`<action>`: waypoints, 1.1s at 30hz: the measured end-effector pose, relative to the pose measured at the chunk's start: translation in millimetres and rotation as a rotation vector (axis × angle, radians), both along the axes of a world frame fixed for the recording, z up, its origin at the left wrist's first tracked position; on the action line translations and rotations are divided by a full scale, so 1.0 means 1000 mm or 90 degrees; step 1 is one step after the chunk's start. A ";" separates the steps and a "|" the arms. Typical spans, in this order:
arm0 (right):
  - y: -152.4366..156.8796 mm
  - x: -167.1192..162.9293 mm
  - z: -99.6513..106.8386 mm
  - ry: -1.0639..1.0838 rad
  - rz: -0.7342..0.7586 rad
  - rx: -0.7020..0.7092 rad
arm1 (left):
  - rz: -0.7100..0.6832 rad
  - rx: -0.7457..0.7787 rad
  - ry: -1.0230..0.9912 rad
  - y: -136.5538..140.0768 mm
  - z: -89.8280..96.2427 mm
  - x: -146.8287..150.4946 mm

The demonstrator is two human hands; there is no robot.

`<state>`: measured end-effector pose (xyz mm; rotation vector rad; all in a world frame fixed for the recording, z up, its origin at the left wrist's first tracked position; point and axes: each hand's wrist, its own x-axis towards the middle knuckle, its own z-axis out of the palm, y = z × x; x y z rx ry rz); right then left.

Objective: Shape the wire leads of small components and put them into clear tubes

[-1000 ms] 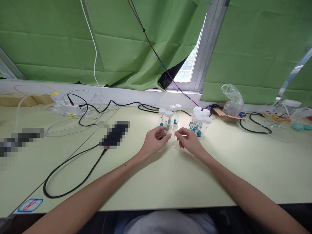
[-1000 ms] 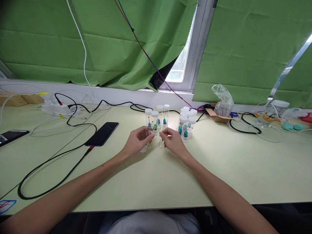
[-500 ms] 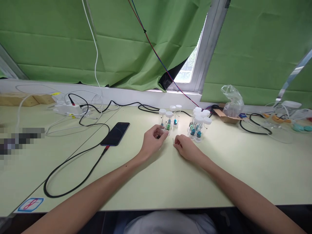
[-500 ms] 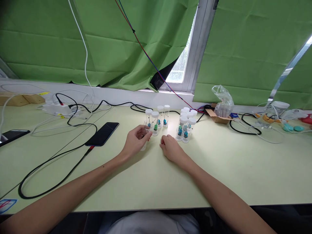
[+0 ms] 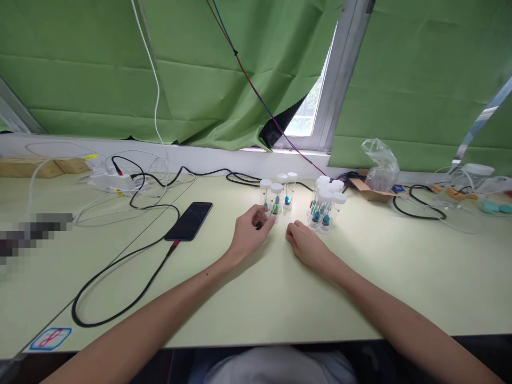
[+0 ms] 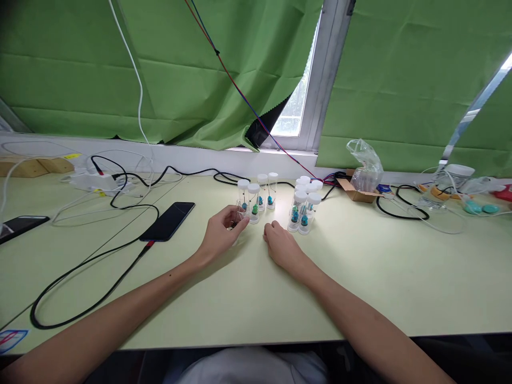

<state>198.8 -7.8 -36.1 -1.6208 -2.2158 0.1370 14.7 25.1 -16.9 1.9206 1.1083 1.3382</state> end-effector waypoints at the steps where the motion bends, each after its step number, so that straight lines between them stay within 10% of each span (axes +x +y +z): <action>1: 0.000 0.000 0.000 0.004 0.002 0.002 | 0.003 0.007 0.010 0.000 0.000 0.000; 18: -0.006 -0.008 0.022 0.586 0.011 0.061 | 0.036 0.090 0.163 0.005 0.003 -0.006; 33: -0.005 -0.009 0.026 0.828 0.118 -0.040 | 0.016 0.132 0.196 0.007 -0.003 -0.006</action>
